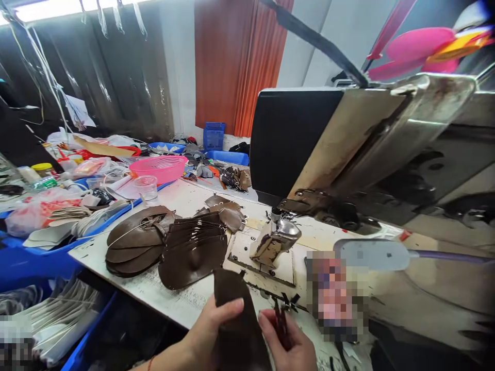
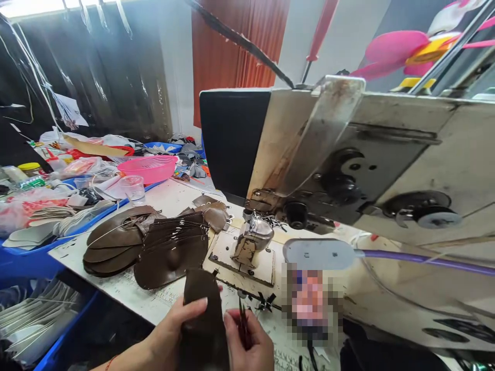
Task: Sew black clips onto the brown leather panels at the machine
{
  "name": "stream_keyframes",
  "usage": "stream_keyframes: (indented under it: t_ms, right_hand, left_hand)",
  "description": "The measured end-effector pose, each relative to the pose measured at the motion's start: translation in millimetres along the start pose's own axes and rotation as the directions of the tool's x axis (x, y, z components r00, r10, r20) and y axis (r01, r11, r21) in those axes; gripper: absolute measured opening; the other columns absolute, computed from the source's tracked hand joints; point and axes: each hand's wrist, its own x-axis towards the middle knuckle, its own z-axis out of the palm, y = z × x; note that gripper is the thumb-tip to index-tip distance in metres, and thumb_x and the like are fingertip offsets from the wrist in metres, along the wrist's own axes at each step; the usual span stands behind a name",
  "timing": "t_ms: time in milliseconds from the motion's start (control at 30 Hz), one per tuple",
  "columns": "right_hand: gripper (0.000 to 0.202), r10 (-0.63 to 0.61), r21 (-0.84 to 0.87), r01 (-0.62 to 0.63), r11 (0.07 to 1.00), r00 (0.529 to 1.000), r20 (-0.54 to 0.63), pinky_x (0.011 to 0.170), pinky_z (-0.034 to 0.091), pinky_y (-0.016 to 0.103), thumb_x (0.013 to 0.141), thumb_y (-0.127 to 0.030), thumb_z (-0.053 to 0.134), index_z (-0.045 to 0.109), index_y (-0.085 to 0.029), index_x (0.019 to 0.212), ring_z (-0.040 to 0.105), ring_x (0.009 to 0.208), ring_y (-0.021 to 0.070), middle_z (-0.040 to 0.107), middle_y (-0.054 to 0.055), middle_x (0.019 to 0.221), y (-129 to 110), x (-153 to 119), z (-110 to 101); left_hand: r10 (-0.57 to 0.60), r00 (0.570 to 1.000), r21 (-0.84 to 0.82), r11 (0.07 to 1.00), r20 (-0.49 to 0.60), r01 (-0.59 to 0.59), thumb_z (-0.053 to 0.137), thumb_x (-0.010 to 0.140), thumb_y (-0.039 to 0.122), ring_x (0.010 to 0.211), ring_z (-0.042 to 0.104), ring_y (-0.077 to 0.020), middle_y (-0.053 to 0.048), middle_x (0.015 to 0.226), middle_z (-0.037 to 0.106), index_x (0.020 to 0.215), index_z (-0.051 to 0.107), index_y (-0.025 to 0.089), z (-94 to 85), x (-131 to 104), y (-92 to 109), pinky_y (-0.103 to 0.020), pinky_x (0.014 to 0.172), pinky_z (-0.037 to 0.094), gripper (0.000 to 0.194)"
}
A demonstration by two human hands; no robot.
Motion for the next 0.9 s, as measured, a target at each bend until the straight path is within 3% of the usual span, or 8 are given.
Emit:
stream_keyframes:
  t_ms: [133, 267, 467, 567, 667, 733, 833, 900]
  right_hand:
    - [0.035, 0.036, -0.001, -0.036, 0.999, 0.997, 0.065, 0.055, 0.050, 0.024, 0.071, -0.054, 0.068, 0.066, -0.019, 0.076, 0.061, 0.057, 0.0164, 0.064, 0.001, 0.063, 3.9, 0.7, 5.1]
    - [0.034, 0.014, -0.034, -0.011, 0.999, 0.994, 0.112, 0.060, 0.053, 0.027, 0.067, -0.043, 0.073, 0.064, -0.020, 0.090, 0.065, 0.063, 0.0182, 0.065, 0.000, 0.067, 7.2, 5.4, 1.3]
    - [0.034, -0.020, -0.057, 0.026, 0.998, 0.994, 0.108, 0.067, 0.057, 0.032, 0.072, -0.042, 0.071, 0.065, -0.016, 0.093, 0.070, 0.075, 0.0237, 0.073, 0.012, 0.088, 6.5, 13.6, -1.5]
    - [0.027, -0.106, -0.223, 0.139, 0.965, 0.982, 0.157, 0.054, 0.053, 0.025, 0.078, -0.045, 0.065, 0.064, -0.018, 0.079, 0.065, 0.061, 0.0181, 0.069, 0.005, 0.072, 9.8, 16.8, -3.9]
    - [0.027, -0.290, -0.501, 0.310, 0.808, 0.950, 0.120, 0.053, 0.048, 0.024, 0.086, -0.042, 0.053, 0.058, -0.020, 0.071, 0.058, 0.056, 0.0153, 0.060, 0.001, 0.063, 14.7, 25.4, -23.1]
    - [0.013, -0.413, -0.719, 0.370, 0.588, 0.902, 0.125, 0.060, 0.049, 0.027, 0.086, -0.028, 0.050, 0.060, -0.021, 0.084, 0.063, 0.070, 0.0189, 0.064, 0.003, 0.081, 19.5, 34.1, -42.1]
    - [0.040, -0.413, -0.887, 0.362, 0.286, 0.882, 0.226, 0.054, 0.048, 0.027, 0.079, -0.007, 0.041, 0.062, -0.025, 0.107, 0.066, 0.081, 0.0199, 0.062, 0.005, 0.108, 28.9, 46.8, -64.9]
    - [0.042, -0.368, -0.926, 0.330, 0.184, 0.897, 0.247, 0.046, 0.044, 0.027, 0.078, -0.004, 0.039, 0.065, -0.026, 0.101, 0.066, 0.070, 0.0178, 0.060, 0.005, 0.107, 34.3, 53.3, -72.3]
  left_hand:
    - [-0.242, 0.964, -0.038, 0.968, 0.109, 0.247, 0.069, 0.057, 0.014, 0.079, 0.065, -0.0228, -0.009, 0.080, 0.070, 0.090, 0.068, 0.011, -23.5, -2.3, -19.6, -0.035, 0.081, 0.046, 0.033]
    - [-0.158, 0.987, 0.072, 0.985, -0.023, 0.160, 0.069, 0.053, 0.007, 0.073, 0.065, -0.0203, -0.007, 0.078, 0.071, 0.091, 0.068, 0.013, -23.0, -3.8, -5.7, -0.032, 0.076, 0.046, 0.038]
    - [-0.254, 0.931, 0.018, 0.966, 0.262, 0.258, 0.074, 0.058, 0.028, 0.086, 0.065, -0.0263, -0.010, 0.086, 0.071, 0.099, 0.068, 0.012, -21.0, -11.5, 1.8, -0.036, 0.083, 0.045, 0.044]
    - [-0.355, 0.916, 0.127, 0.933, 0.185, 0.336, 0.069, 0.051, 0.011, 0.082, 0.064, -0.0238, -0.009, 0.081, 0.071, 0.092, 0.069, 0.010, -30.5, -11.3, -11.3, -0.034, 0.083, 0.044, 0.042]
    - [-0.363, 0.920, 0.058, 0.932, 0.150, 0.359, 0.061, 0.054, 0.011, 0.082, 0.066, -0.0262, -0.013, 0.085, 0.072, 0.094, 0.066, 0.008, -34.5, -7.7, -12.7, -0.040, 0.085, 0.044, 0.041]
    - [-0.328, 0.929, -0.041, 0.940, 0.173, 0.340, 0.056, 0.056, 0.012, 0.090, 0.066, -0.0298, -0.018, 0.096, 0.070, 0.100, 0.062, 0.007, -33.8, -5.1, -7.0, -0.043, 0.089, 0.043, 0.045]
    - [-0.299, 0.936, -0.124, 0.938, 0.183, 0.324, 0.052, 0.055, 0.009, 0.093, 0.066, -0.0302, -0.020, 0.103, 0.068, 0.112, 0.054, 0.007, -31.3, -2.0, 0.5, -0.047, 0.089, 0.043, 0.057]
    - [-0.293, 0.939, -0.164, 0.932, 0.179, 0.322, 0.050, 0.055, 0.008, 0.087, 0.066, -0.0271, -0.017, 0.096, 0.069, 0.120, 0.048, 0.008, -29.5, 0.0, 1.6, -0.048, 0.087, 0.044, 0.065]
